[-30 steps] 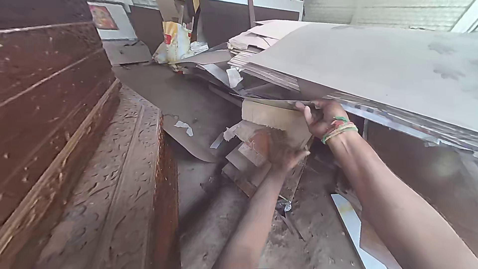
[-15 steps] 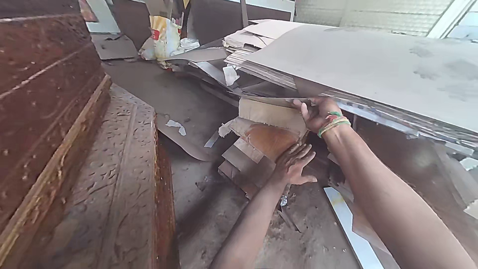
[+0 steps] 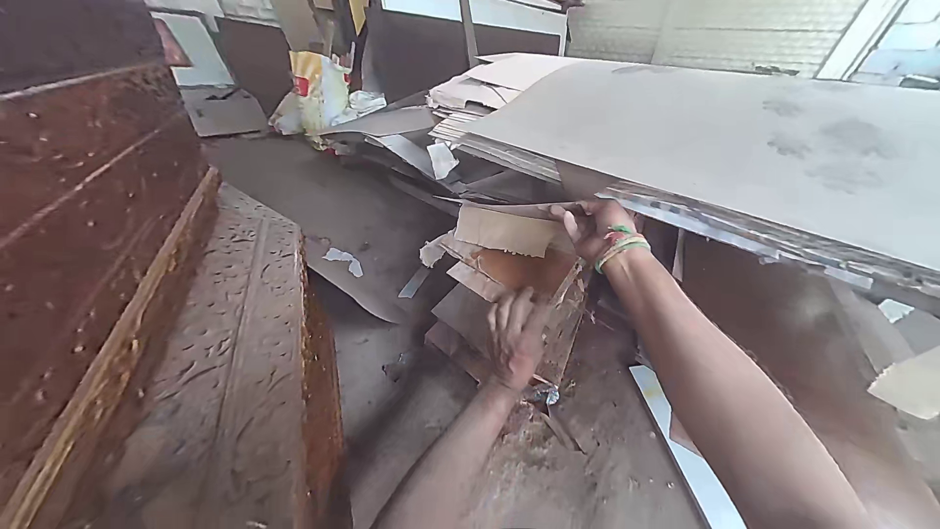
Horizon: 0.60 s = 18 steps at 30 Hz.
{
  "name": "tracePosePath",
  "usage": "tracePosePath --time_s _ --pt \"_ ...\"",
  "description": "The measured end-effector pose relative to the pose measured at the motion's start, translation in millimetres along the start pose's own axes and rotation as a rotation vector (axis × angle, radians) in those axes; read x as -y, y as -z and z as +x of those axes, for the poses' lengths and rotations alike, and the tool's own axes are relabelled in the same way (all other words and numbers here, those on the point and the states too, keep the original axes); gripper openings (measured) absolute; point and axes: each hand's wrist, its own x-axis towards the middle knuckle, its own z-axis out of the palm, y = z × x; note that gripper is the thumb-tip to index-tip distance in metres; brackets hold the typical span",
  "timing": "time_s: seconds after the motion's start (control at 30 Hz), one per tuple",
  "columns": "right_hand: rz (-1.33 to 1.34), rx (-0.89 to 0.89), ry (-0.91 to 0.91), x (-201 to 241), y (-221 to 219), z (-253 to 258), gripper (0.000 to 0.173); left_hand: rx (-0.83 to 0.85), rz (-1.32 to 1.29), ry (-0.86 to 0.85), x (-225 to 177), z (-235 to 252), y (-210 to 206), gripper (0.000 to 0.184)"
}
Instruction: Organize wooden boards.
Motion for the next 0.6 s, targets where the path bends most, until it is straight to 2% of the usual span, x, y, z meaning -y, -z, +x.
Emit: tracePosePath --time_s 0.17,0.37,0.47,0.53,0.57,0.6 --pt "0.018 -0.009 -0.017 3 -2 1 0.026 -0.038 0.032 0.06 16 18 -2 0.014" --pt "-0.129 -0.016 -0.093 1 2 0 0.029 -0.124 0.016 0.135 11 57 6 0.021" --pt "-0.361 -0.006 -0.113 1 8 -5 0.025 -0.24 -0.086 0.235 4 89 7 0.04" --pt "-0.66 0.032 -0.108 2 15 -4 0.016 -0.271 -0.085 0.31 4 112 7 0.051" --pt "-0.855 0.05 -0.073 1 18 -3 0.019 -0.263 -0.05 0.335 6 123 8 0.053" --pt "-1.045 0.039 -0.026 -1 24 0 0.032 -0.226 -0.013 0.354 6 133 11 0.054"
